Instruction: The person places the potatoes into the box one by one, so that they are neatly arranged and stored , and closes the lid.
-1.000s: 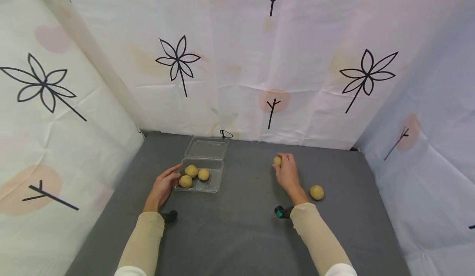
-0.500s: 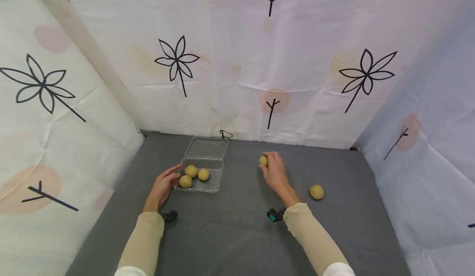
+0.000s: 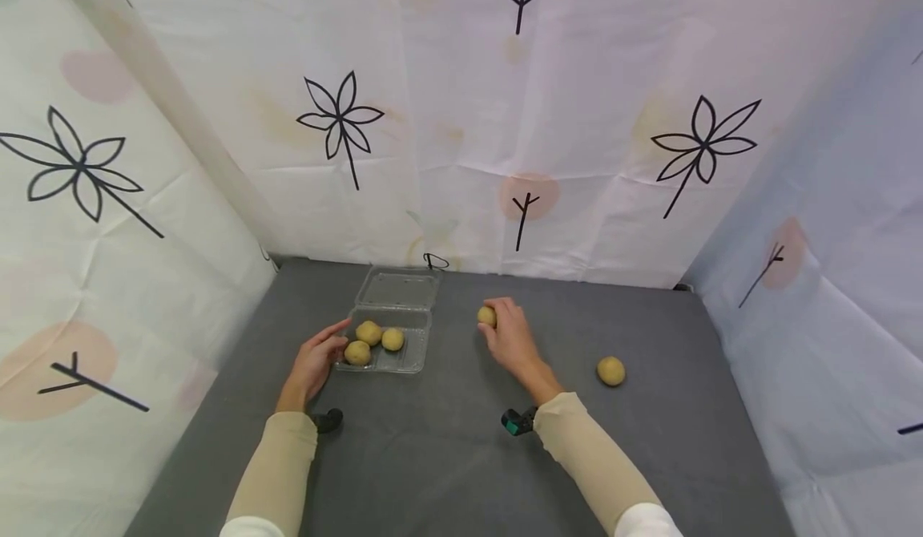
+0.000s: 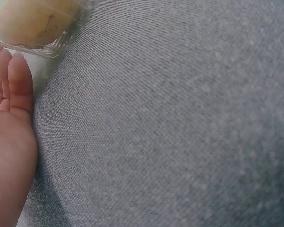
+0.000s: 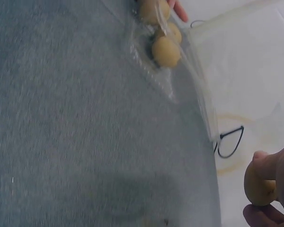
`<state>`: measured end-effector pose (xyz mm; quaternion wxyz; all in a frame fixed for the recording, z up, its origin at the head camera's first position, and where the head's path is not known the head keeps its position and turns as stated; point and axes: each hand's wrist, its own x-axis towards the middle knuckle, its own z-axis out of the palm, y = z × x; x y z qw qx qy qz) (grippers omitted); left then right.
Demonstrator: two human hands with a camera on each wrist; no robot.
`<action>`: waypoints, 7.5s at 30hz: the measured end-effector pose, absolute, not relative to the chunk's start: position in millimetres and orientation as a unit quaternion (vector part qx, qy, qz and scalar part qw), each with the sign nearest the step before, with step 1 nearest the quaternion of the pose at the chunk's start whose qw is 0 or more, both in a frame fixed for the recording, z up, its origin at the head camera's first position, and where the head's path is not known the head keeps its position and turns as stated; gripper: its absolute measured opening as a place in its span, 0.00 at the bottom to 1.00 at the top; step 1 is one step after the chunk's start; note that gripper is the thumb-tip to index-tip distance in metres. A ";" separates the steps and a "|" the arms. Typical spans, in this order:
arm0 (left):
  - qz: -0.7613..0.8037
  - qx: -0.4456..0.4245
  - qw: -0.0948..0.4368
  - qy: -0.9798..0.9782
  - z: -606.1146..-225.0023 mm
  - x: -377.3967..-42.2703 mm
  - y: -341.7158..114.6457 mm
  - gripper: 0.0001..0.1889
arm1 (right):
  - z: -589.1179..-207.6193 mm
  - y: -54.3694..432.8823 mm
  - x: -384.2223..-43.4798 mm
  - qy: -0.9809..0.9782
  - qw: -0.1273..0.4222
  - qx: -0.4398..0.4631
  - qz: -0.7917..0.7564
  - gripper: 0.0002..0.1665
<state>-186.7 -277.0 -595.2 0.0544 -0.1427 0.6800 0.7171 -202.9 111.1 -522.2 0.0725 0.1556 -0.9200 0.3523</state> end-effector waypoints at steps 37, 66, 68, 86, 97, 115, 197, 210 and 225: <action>0.695 -0.140 0.066 0.703 -597.2 -184.7 -275.7 0.23 | -514.3 29.8 -183.3 -0.888 0.001 0.210 0.410 0.27; 0.703 -0.134 0.065 0.696 -593.4 -185.4 -277.8 0.23 | -533.5 -15.7 -180.5 -0.846 -0.056 0.238 0.473 0.27; 0.709 -0.136 0.069 0.689 -588.7 -184.6 -276.8 0.23 | -534.1 -17.4 -180.8 -0.841 -0.056 0.235 0.484 0.27; 0.700 -0.147 0.057 0.697 -594.1 -185.3 -273.2 0.22 | -543.8 -36.1 -186.3 -0.839 -0.059 0.229 0.490 0.26; 0.704 -0.141 0.049 0.694 -596.9 -187.8 -274.7 0.22 | -548.1 -39.1 -188.4 -0.859 -0.060 0.219 0.458 0.26; 0.708 -0.136 0.047 0.692 -595.5 -185.7 -274.4 0.23 | -552.8 -40.4 -186.9 -0.868 -0.060 0.223 0.441 0.26; 0.693 -0.146 0.059 0.704 -593.8 -184.4 -275.5 0.23 | -523.4 31.8 -187.7 -0.940 0.099 0.290 0.149 0.46; 0.693 -0.155 0.062 0.702 -590.9 -182.6 -274.3 0.22 | -527.6 56.7 -189.4 -0.958 0.052 0.251 0.128 0.51; 0.700 -0.154 0.070 0.694 -575.4 -178.4 -270.7 0.23 | -536.7 84.8 -191.0 -0.968 0.031 0.226 0.106 0.57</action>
